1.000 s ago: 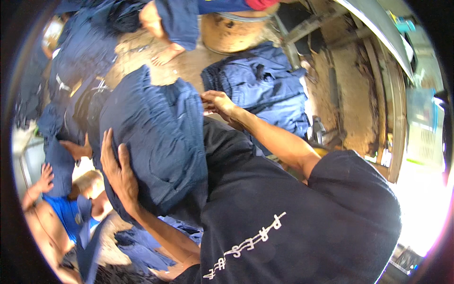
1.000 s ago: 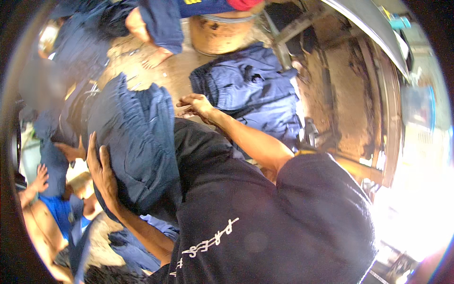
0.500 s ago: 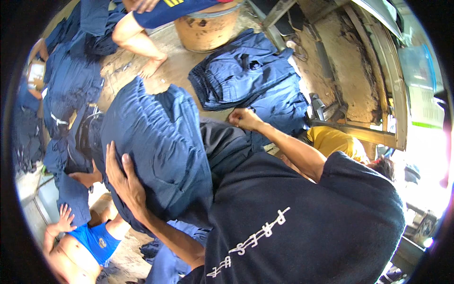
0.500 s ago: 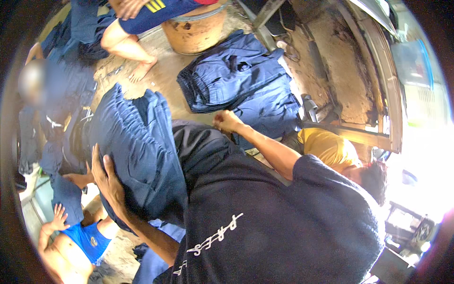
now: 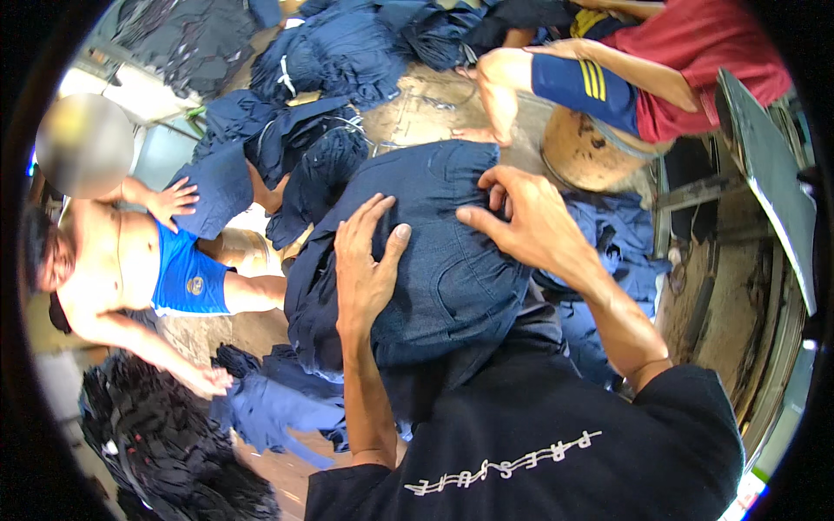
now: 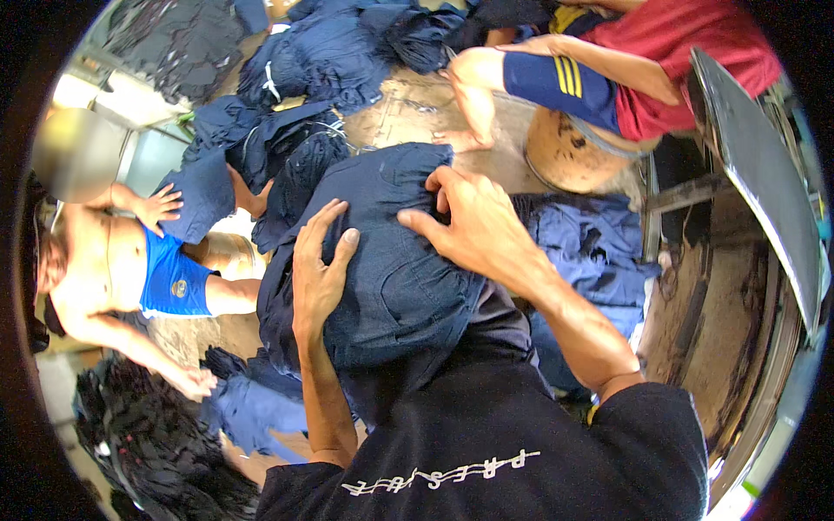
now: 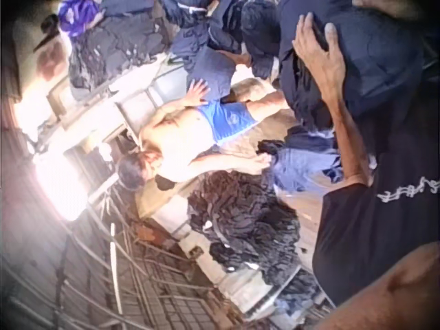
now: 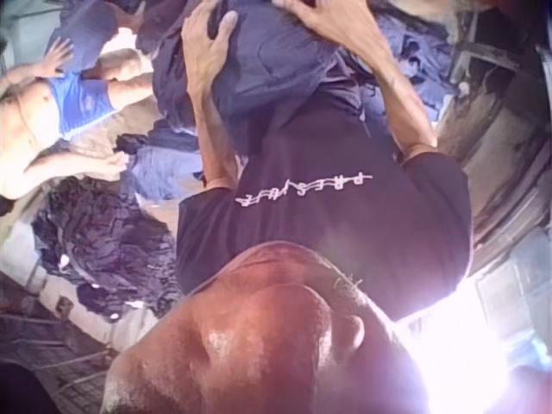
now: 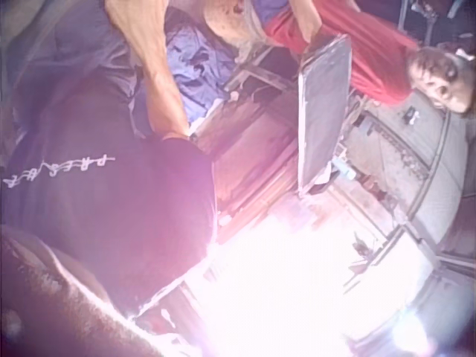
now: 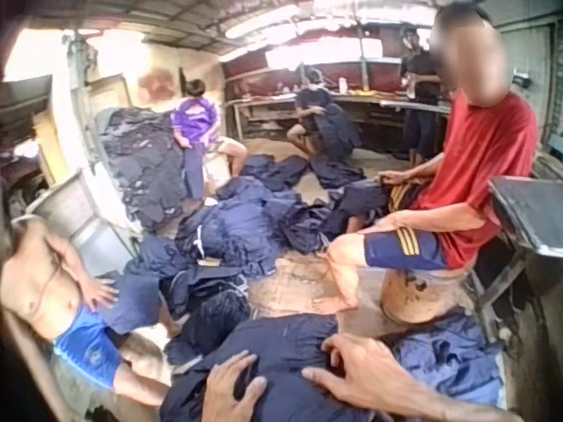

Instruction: The person repeatedly picks up dark blue pants from a large pile, turns them inside out to check the interior, and places them back down. The person also uses shears to cut a white binding string from a bundle of pants.

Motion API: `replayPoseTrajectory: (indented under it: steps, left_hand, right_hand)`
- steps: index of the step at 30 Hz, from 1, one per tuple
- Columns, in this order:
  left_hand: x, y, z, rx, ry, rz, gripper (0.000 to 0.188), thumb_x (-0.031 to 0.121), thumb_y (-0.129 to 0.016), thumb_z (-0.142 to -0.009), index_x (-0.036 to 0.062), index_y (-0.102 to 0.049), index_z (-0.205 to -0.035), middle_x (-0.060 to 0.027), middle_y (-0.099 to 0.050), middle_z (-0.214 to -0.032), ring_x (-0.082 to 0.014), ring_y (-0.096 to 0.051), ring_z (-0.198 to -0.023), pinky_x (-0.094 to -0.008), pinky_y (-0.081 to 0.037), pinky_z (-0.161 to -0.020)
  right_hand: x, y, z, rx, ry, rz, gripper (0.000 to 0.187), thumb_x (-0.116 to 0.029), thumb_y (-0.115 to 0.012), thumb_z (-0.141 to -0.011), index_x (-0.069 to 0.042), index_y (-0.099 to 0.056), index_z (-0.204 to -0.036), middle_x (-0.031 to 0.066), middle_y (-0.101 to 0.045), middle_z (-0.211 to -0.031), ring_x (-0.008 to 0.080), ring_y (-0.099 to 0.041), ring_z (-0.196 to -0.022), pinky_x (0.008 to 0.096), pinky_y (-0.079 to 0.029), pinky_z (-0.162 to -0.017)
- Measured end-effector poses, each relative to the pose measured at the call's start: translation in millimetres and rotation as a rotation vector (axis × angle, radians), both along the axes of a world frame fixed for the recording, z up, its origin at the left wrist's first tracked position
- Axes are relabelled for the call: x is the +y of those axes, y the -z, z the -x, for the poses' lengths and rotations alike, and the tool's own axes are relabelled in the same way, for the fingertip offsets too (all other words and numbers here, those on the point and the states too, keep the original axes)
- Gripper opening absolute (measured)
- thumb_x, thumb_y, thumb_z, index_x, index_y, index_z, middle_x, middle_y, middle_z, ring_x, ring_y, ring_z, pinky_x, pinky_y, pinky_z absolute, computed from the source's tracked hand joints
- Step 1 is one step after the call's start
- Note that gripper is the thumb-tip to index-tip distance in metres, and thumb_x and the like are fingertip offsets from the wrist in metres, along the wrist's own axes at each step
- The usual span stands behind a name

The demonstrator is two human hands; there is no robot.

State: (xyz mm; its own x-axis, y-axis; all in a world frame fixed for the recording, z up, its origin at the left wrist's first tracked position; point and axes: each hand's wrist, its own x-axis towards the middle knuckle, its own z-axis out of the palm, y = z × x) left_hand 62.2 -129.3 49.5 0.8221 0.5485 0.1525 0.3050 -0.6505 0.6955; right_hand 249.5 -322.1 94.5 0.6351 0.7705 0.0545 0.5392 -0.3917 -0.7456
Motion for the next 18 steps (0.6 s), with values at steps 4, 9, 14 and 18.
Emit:
replayPoseTrajectory:
  steps: [4,9,14,18]
  left_hand:
    - [-15.0,-27.6,-2.2,-0.053,-0.033,0.023,0.051,0.041,-0.079,-0.097,0.0053,-0.073,-0.133,-0.0177,-0.068,-0.145,-0.0363,-0.063,-0.135,-0.0472,-0.045,-0.118]
    - [-24.2,-60.8,-8.0,-0.011,0.015,0.115,0.068,0.048,-0.088,-0.091,-0.0083,-0.069,-0.125,-0.0288,-0.075,-0.118,-0.0398,-0.076,-0.111,-0.0432,-0.058,-0.099]
    - [-5.9,-64.2,-9.2,-0.094,0.04,0.442,0.041,0.028,-0.079,-0.093,-0.0055,-0.072,-0.115,-0.0224,-0.081,-0.099,-0.0333,-0.081,-0.092,-0.0404,-0.062,-0.082]
    - [-8.3,-50.8,-8.7,-0.242,-0.049,0.469,0.018,0.001,-0.065,-0.093,-0.0037,-0.072,-0.108,-0.0117,-0.078,-0.093,-0.0158,-0.072,-0.081,-0.0332,-0.055,-0.071]
  right_hand:
    - [15.3,-0.4,12.6,0.257,-0.066,-0.23,0.028,-0.011,-0.07,-0.105,-0.001,-0.076,-0.131,0.0069,-0.074,-0.103,0.0145,-0.066,-0.094,0.03,-0.053,-0.088]
    - [23.9,-12.4,22.6,0.927,-0.4,-0.557,0.059,0.007,-0.05,-0.097,-0.002,-0.048,-0.155,0.0214,-0.066,-0.15,0.0283,-0.056,-0.149,0.0395,-0.04,-0.124]
    - [34.6,-25.5,37.3,0.885,-0.538,-0.621,0.062,0.015,-0.045,-0.091,-0.004,-0.047,-0.15,0.02,-0.067,-0.148,0.0262,-0.062,-0.142,0.0408,-0.044,-0.119]
    - [39.1,-20.0,35.0,0.219,-0.451,-0.515,0.041,0.014,-0.055,-0.09,-0.002,-0.066,-0.126,0.0155,-0.073,-0.135,0.0302,-0.066,-0.136,0.0443,-0.048,-0.116]
